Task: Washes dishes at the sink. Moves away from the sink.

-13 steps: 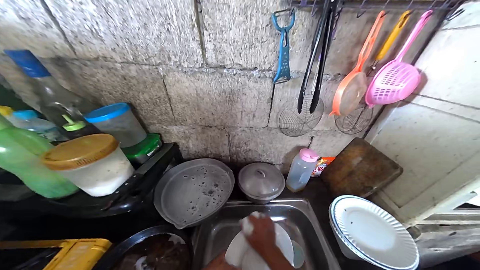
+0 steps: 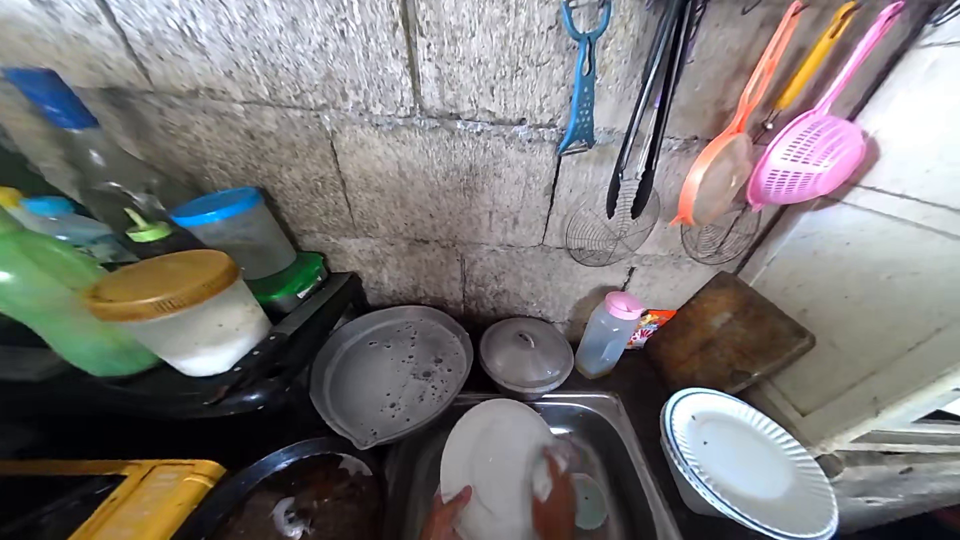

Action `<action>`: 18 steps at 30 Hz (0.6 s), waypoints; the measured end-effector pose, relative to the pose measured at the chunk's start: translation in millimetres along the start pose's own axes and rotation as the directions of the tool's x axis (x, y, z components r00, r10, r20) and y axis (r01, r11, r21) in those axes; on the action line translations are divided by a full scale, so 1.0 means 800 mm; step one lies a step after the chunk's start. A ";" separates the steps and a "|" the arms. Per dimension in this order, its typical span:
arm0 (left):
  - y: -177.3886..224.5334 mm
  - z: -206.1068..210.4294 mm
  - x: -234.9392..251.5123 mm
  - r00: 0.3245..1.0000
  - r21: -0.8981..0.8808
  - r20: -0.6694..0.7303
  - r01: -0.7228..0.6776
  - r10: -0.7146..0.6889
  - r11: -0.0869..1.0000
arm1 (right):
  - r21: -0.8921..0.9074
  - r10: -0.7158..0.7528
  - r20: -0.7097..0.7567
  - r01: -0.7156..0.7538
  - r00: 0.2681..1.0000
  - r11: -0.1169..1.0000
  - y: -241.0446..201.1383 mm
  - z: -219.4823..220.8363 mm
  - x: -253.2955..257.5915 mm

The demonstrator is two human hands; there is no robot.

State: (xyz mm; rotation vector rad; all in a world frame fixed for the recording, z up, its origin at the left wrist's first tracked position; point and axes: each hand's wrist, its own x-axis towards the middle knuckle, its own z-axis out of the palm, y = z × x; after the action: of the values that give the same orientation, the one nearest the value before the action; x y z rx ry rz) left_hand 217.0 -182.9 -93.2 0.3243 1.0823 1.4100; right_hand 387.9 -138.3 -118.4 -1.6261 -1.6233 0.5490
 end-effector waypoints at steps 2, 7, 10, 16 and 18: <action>-0.010 0.006 0.006 1.000 -0.046 -0.003 -0.005 0.005 0.999 | 0.018 -0.313 0.021 0.313 0.949 0.950 -0.005 0.030 -0.045; -0.012 0.006 -0.006 0.999 0.029 0.006 0.051 -0.051 0.998 | -0.008 -0.172 0.116 0.174 0.978 0.985 -0.021 0.021 -0.003; 0.004 0.000 -0.017 0.998 0.088 -0.030 0.053 -0.050 0.995 | -0.184 0.194 0.131 -0.168 0.972 0.968 0.027 -0.015 0.040; 0.077 0.010 -0.073 0.899 0.428 0.368 -0.392 0.240 0.814 | -0.106 0.419 0.184 -0.406 0.889 0.908 0.070 -0.080 0.069; 0.107 0.016 -0.081 0.684 0.463 0.672 -0.687 0.284 0.561 | 0.423 0.422 0.320 -0.527 0.848 0.737 0.018 -0.108 0.074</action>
State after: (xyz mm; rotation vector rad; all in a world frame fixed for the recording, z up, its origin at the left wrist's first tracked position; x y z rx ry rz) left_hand 185.5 -217.3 4.4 1.6297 1.0328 1.2072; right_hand 468.5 -97.2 -63.6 -1.6055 -1.0384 1.3295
